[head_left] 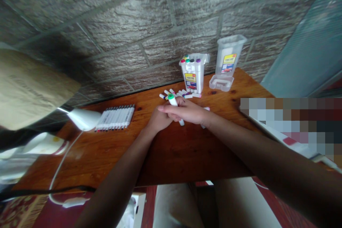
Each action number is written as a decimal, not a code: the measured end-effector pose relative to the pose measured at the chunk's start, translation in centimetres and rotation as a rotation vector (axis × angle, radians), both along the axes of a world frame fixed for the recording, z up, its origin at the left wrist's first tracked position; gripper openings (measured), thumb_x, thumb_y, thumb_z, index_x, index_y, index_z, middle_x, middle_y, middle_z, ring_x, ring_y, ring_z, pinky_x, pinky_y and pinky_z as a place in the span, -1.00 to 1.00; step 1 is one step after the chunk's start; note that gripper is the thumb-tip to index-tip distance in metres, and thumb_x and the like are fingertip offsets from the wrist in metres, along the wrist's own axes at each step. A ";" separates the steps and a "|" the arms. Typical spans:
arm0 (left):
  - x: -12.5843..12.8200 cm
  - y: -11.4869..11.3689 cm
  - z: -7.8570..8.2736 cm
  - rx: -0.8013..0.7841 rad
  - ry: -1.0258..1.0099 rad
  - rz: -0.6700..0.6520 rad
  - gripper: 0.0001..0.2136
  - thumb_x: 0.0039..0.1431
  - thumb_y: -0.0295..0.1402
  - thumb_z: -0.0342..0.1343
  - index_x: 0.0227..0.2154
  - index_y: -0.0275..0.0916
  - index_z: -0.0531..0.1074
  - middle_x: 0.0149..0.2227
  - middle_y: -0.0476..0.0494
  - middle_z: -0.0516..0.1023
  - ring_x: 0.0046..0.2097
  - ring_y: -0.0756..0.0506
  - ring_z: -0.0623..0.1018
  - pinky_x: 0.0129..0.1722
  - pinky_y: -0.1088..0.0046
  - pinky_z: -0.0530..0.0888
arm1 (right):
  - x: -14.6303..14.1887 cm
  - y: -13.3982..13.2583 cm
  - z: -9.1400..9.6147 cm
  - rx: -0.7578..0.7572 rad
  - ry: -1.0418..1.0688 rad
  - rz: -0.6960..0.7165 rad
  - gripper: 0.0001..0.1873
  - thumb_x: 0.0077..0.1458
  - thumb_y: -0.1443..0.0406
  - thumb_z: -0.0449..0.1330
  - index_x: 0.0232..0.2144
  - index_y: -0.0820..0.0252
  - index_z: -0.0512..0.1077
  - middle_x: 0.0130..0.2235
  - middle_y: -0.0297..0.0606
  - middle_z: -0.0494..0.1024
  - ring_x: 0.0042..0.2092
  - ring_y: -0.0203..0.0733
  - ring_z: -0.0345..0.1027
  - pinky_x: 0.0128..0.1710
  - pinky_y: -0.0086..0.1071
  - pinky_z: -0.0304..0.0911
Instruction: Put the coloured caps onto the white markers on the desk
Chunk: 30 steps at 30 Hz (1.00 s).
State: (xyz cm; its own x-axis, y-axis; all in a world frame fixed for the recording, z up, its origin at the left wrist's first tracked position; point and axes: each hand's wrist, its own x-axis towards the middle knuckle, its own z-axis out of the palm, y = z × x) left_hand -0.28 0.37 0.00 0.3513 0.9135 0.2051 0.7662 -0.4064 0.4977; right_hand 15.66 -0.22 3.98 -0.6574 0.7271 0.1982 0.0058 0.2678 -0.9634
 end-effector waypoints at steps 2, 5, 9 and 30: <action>0.1 0.0 0.0 -0.004 0.000 0.006 -0.86 0.10 -0.42 0.11 -0.27 -0.25 0.51 -0.22 -0.14 0.62 -0.17 -0.15 0.58 -0.15 0.43 0.48 | 0.0 0.0 0.0 -0.003 0.006 0.002 -0.37 0.14 -0.12 0.12 -0.73 0.16 0.16 -0.70 -0.46 0.19 -0.60 -0.40 0.03 -0.47 -0.37 0.00; 0.1 0.0 0.0 -0.027 0.010 0.035 -0.90 0.10 -0.42 0.11 -0.33 -0.25 0.49 -0.28 -0.13 0.62 -0.22 -0.14 0.58 -0.19 0.44 0.49 | -0.1 0.0 -0.1 -0.001 0.029 0.005 -0.38 0.15 -0.10 0.12 -0.74 0.16 0.15 -0.70 -0.47 0.18 -0.60 -0.41 0.02 -0.47 -0.38 0.00; 0.0 0.0 -0.1 -0.005 -0.021 -0.004 -0.88 0.10 -0.41 0.11 -0.30 -0.26 0.50 -0.26 -0.14 0.62 -0.23 -0.13 0.58 -0.20 0.43 0.49 | -0.1 0.1 -0.1 0.008 0.026 0.006 -0.39 0.15 -0.08 0.12 -0.74 0.16 0.15 -0.71 -0.47 0.18 -0.60 -0.41 0.03 -0.47 -0.39 0.01; 0.0 0.1 -0.2 0.005 0.013 0.006 -0.83 0.12 -0.38 0.12 -0.25 -0.29 0.52 -0.20 -0.17 0.62 -0.19 -0.14 0.59 -0.16 0.43 0.49 | 0.0 0.1 -0.1 0.005 0.024 0.016 -0.40 0.16 -0.06 0.13 -0.73 0.17 0.17 -0.69 -0.45 0.21 -0.59 -0.40 0.05 -0.46 -0.38 0.02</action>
